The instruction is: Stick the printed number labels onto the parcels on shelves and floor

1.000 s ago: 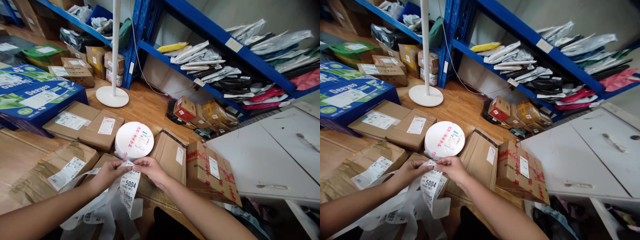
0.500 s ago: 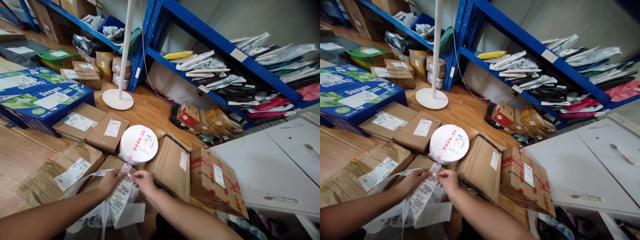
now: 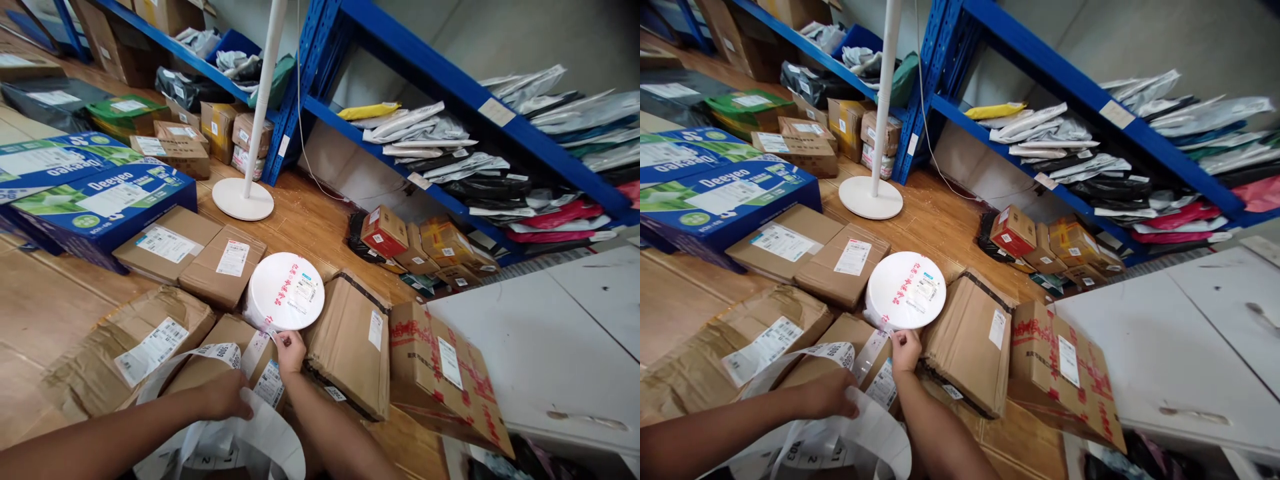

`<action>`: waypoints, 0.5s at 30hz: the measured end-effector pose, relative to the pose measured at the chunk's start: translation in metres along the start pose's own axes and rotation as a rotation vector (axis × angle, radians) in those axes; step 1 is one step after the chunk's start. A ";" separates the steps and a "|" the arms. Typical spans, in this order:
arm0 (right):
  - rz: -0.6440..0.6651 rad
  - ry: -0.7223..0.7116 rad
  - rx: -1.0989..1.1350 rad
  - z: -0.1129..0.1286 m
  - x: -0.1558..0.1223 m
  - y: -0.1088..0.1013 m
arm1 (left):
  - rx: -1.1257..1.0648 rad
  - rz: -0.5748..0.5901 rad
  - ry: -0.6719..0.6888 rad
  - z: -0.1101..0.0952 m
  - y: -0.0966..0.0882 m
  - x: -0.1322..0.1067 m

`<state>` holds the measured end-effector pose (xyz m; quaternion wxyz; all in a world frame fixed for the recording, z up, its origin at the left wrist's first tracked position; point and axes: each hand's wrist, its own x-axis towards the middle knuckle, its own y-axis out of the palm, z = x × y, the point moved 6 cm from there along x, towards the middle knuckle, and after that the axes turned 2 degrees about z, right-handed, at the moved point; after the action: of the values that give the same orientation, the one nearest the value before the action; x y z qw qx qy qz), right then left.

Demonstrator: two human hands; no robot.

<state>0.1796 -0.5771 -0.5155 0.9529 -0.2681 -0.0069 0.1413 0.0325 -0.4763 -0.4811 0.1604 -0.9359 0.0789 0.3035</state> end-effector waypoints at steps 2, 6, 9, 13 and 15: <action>-0.091 0.034 -0.025 -0.003 -0.003 0.004 | 0.028 0.015 -0.023 0.001 0.000 0.001; -0.292 0.147 -0.061 -0.010 -0.013 0.011 | 0.078 0.040 -0.047 0.001 0.002 0.000; -0.456 0.268 -0.097 -0.015 -0.027 0.008 | 0.137 0.043 -0.026 -0.001 -0.003 -0.005; -0.334 0.274 -0.044 -0.011 -0.032 0.010 | 0.254 0.009 0.035 -0.008 -0.029 -0.015; -0.144 0.241 0.055 0.000 -0.026 0.016 | 0.252 0.023 0.165 -0.019 -0.048 -0.020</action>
<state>0.1502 -0.5709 -0.5218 0.9615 -0.2558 0.0925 0.0396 0.0384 -0.4364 -0.4427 0.2660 -0.9292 0.1398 0.2150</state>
